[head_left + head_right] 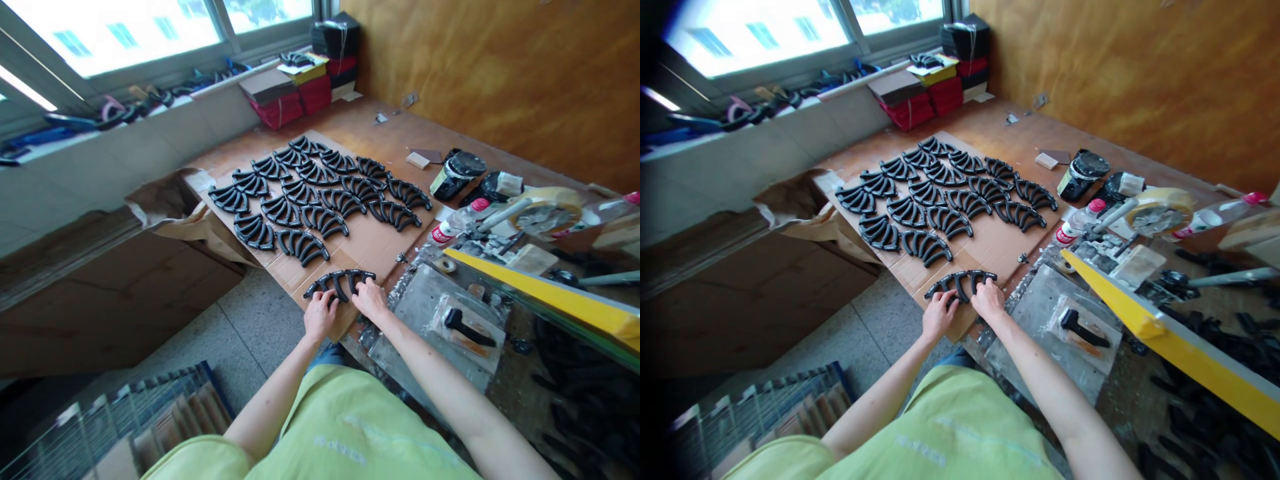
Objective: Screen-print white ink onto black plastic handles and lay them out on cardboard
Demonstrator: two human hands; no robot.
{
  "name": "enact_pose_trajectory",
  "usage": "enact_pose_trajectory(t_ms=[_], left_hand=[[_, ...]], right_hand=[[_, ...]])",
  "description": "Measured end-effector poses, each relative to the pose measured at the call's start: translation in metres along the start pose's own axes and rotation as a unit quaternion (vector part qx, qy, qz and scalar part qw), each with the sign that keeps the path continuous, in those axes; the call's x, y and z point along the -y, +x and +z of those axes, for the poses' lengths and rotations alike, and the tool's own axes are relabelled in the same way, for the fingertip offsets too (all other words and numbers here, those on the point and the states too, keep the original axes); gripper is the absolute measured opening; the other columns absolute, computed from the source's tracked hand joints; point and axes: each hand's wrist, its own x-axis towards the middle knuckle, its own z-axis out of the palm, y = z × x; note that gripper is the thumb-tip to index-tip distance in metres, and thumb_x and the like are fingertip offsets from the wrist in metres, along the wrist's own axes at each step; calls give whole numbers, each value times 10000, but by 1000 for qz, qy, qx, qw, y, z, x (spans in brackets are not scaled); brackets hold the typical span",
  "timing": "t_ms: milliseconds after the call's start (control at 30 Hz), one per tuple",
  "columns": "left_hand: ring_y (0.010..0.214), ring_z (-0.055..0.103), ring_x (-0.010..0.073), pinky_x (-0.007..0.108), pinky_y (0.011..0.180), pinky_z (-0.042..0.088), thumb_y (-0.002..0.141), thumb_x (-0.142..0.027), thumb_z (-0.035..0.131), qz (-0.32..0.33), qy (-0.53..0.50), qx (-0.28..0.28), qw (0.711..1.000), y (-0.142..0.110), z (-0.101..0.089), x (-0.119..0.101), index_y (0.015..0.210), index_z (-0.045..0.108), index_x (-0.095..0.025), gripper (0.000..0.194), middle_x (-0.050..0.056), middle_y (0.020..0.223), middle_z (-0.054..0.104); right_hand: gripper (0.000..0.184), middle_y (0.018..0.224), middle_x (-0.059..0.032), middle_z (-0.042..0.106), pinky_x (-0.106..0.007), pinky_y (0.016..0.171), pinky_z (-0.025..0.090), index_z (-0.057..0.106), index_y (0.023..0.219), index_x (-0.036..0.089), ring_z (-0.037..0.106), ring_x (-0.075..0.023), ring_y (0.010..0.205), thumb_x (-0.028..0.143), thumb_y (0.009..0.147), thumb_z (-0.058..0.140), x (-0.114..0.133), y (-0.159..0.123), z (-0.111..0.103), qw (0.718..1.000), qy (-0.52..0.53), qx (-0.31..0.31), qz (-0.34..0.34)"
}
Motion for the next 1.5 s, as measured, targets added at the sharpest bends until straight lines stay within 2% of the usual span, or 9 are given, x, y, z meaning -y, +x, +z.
enact_pose_trajectory(t_ms=[167,367,633,800,933,1067,1233,1333,1500], left_hand=[[991,603,197,288,746,470,920,-448,444,-7,-3,10,1000,1,0,0,1239,570,-317,368,54,1142,574],[969,611,200,296,751,470,916,-432,456,-9,-13,15,1000,2,-4,-4,1235,576,-300,365,63,1128,579],[893,626,201,297,724,460,900,-450,476,-27,9,39,999,10,-6,-10,1217,588,-289,372,73,1121,587],[873,600,231,343,782,442,900,-413,476,15,38,-23,999,22,-11,-18,1099,630,-244,304,83,1039,616],[908,575,235,353,823,426,909,-428,453,77,49,-48,995,62,-18,-39,1149,612,-253,337,95,1077,605],[992,563,235,361,929,386,911,-459,445,180,84,-4,980,138,-26,-81,1164,606,-253,364,92,1106,602],[1039,580,260,373,945,398,857,-519,522,242,121,92,958,221,-15,-124,1105,638,-252,382,90,1112,606],[997,612,284,386,881,444,840,-521,542,232,135,106,957,242,-2,-130,1092,647,-224,403,114,1090,606],[981,637,250,353,871,462,864,-485,525,227,136,101,959,245,4,-124,1176,606,-237,407,115,1164,564]], right_hand=[[358,1071,-136,611,-290,839,444,692,1087,194,627,-208,939,230,938,369,-16,4,3,1000,27,9,12],[288,1072,-108,633,-280,847,432,642,1112,206,619,-202,971,184,915,433,-16,11,1,999,37,7,-9],[343,1092,-125,632,-280,895,427,668,1107,181,616,-210,991,401,850,608,-4,15,15,995,97,1,22],[280,1012,-95,638,-263,897,434,702,1054,190,617,-193,949,342,830,634,-3,18,20,987,151,-45,35],[285,1016,-103,622,-279,900,440,680,1080,185,612,-199,931,332,851,597,-14,39,3,975,182,-109,59],[351,1088,-148,601,-311,916,432,623,1173,159,593,-239,1021,275,845,572,-28,77,-23,961,184,-163,125],[417,1122,-197,581,-351,821,465,576,1240,133,630,-264,947,246,851,474,-34,117,-38,934,215,-112,263],[411,1140,-211,572,-370,817,468,591,1208,113,629,-277,968,201,838,435,-38,131,-40,932,219,-92,273],[458,1225,-205,536,-346,912,438,534,1285,120,575,-275,1113,212,839,487,-52,144,-51,940,221,-103,237]])
